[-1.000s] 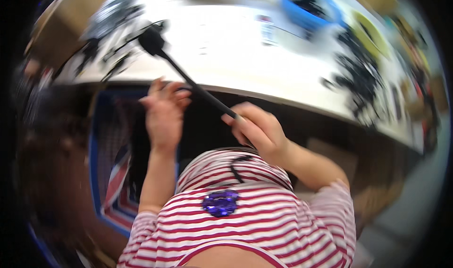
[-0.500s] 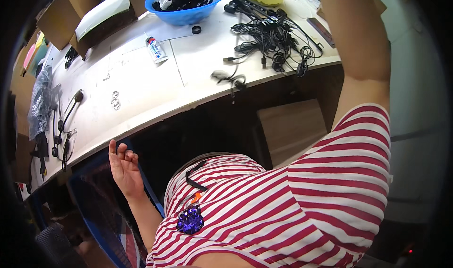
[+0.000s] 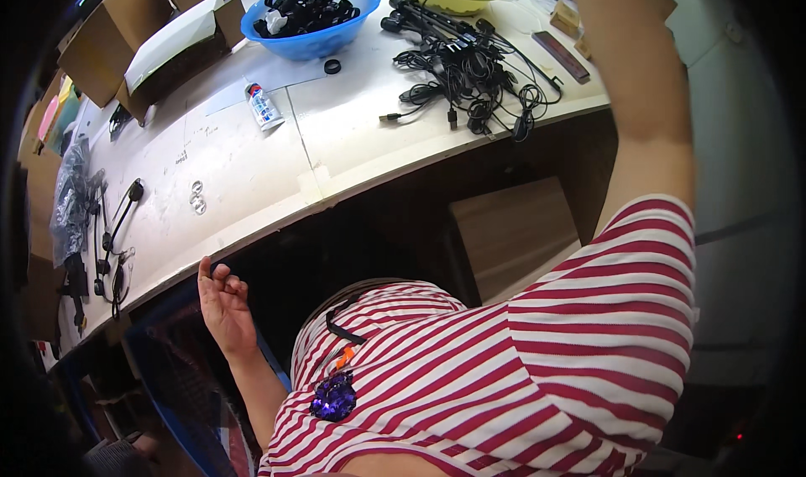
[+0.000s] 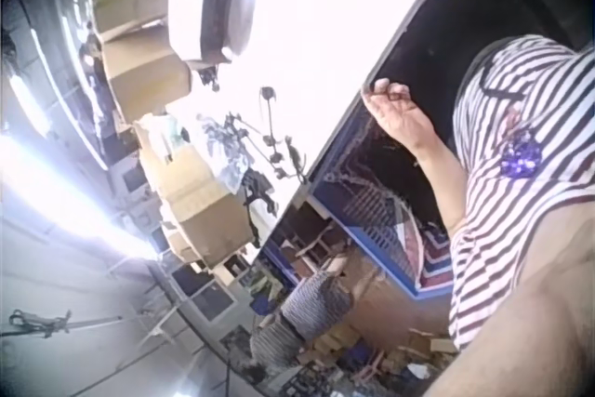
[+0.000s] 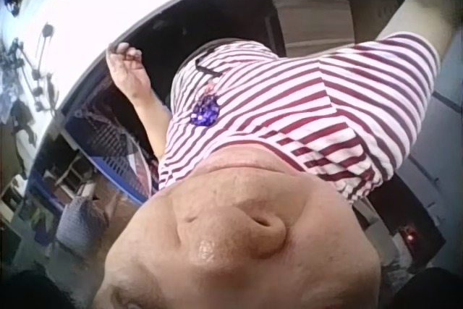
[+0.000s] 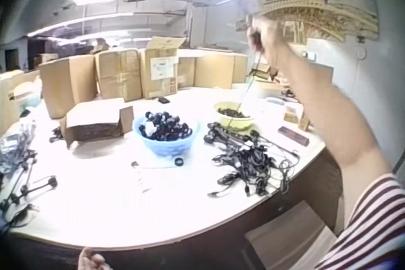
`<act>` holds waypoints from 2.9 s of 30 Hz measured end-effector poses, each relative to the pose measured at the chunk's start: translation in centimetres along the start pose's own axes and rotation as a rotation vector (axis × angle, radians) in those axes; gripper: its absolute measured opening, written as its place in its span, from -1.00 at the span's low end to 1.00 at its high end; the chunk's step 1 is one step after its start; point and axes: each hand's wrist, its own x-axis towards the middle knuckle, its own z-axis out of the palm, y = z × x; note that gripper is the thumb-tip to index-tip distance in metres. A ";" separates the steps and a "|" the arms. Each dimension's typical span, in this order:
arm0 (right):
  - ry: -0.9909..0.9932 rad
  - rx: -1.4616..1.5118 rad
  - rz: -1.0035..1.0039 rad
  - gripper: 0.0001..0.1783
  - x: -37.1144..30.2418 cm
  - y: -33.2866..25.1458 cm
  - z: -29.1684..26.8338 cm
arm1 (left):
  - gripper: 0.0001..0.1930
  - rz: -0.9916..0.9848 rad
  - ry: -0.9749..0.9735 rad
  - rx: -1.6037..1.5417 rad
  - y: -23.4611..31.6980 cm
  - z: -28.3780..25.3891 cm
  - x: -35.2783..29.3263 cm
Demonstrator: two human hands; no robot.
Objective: The person assembles small electronic components at a workbench. They repeatedly pick up a small cylindrical device, apply adhesive from a tube to its interior, and attach a black circular cap. The person handles multiple units one at a time, placing finished items into a blue bin.
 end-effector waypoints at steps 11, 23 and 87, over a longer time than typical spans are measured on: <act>-0.278 -1.298 0.156 -0.63 -16.8 19.8 -6.0 | -0.64 -0.019 0.045 0.060 0.5 -1.4 -0.4; -0.592 -1.038 -0.267 -0.71 -22.8 14.4 5.6 | -0.77 0.298 0.168 0.656 6.3 -4.3 1.7; -1.094 0.280 0.357 -0.45 -45.0 -0.2 22.7 | -0.84 0.226 0.199 0.422 3.3 1.0 -5.3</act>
